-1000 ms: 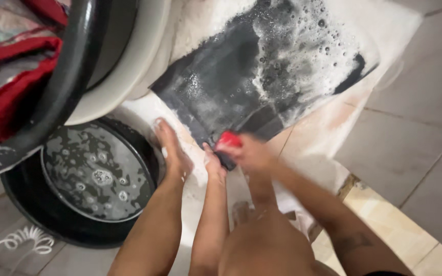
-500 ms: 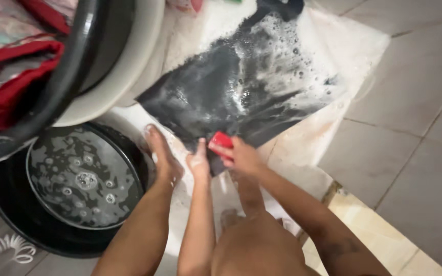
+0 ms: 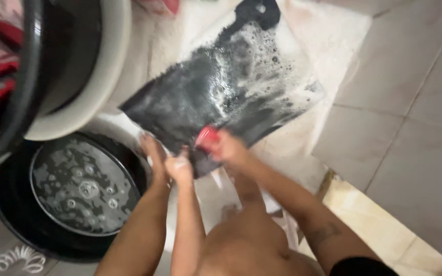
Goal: The person scrubs a patterned mat and a black mat on the tiled floor using a red brush and soapy water from a nearby bucket. They scrub both sides of the mats, rinse them, and wring them out before placing them into a larger bucket.
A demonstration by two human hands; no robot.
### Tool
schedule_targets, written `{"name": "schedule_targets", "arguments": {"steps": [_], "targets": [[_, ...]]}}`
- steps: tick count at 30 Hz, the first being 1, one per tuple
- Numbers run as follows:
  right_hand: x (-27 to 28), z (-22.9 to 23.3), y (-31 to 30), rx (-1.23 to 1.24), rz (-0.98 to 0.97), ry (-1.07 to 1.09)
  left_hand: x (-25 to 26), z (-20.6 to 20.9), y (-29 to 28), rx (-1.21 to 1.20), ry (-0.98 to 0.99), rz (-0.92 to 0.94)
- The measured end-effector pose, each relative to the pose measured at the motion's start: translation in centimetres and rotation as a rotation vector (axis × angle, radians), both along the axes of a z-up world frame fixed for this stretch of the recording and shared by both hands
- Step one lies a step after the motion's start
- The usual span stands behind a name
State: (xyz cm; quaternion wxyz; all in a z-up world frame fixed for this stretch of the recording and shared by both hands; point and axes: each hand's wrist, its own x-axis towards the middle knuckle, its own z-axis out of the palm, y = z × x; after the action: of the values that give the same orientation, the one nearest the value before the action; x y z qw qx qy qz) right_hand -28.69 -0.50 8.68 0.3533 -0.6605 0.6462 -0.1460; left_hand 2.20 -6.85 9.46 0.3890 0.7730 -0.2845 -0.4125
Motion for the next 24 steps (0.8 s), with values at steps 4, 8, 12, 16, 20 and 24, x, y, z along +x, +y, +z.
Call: {"name": "schedule_targets", "arguments": {"steps": [4, 8, 12, 16, 20, 24], "targets": [[-13.1, 0.4, -4.0, -0.336, -0.277, -0.246, -1.7, 3.7, 2.2, 0.109, -0.204, 0.062], [-15.0, 2.0, -4.2, 0.203, -0.976, 0.03, -1.8, 3.1, 2.2, -0.068, -0.265, -0.033], [-2.0, -4.7, -2.4, 0.099, -0.476, -0.437, -3.8, -1.6, 4.1, 0.113, -0.571, -0.294], [1.2, -6.1, -1.8, 0.273, -0.237, -0.039, -1.7, -0.4, 5.0, 0.004, -0.586, -0.224], [-16.4, 0.8, -4.6, -0.374, -0.237, 0.101, 0.7, 4.0, 2.6, 0.042, -0.523, -0.072], [-17.3, 3.0, -4.4, -0.063, -0.562, 0.299, -1.4, 5.5, 1.1, 0.055, -0.87, -0.281]]}}
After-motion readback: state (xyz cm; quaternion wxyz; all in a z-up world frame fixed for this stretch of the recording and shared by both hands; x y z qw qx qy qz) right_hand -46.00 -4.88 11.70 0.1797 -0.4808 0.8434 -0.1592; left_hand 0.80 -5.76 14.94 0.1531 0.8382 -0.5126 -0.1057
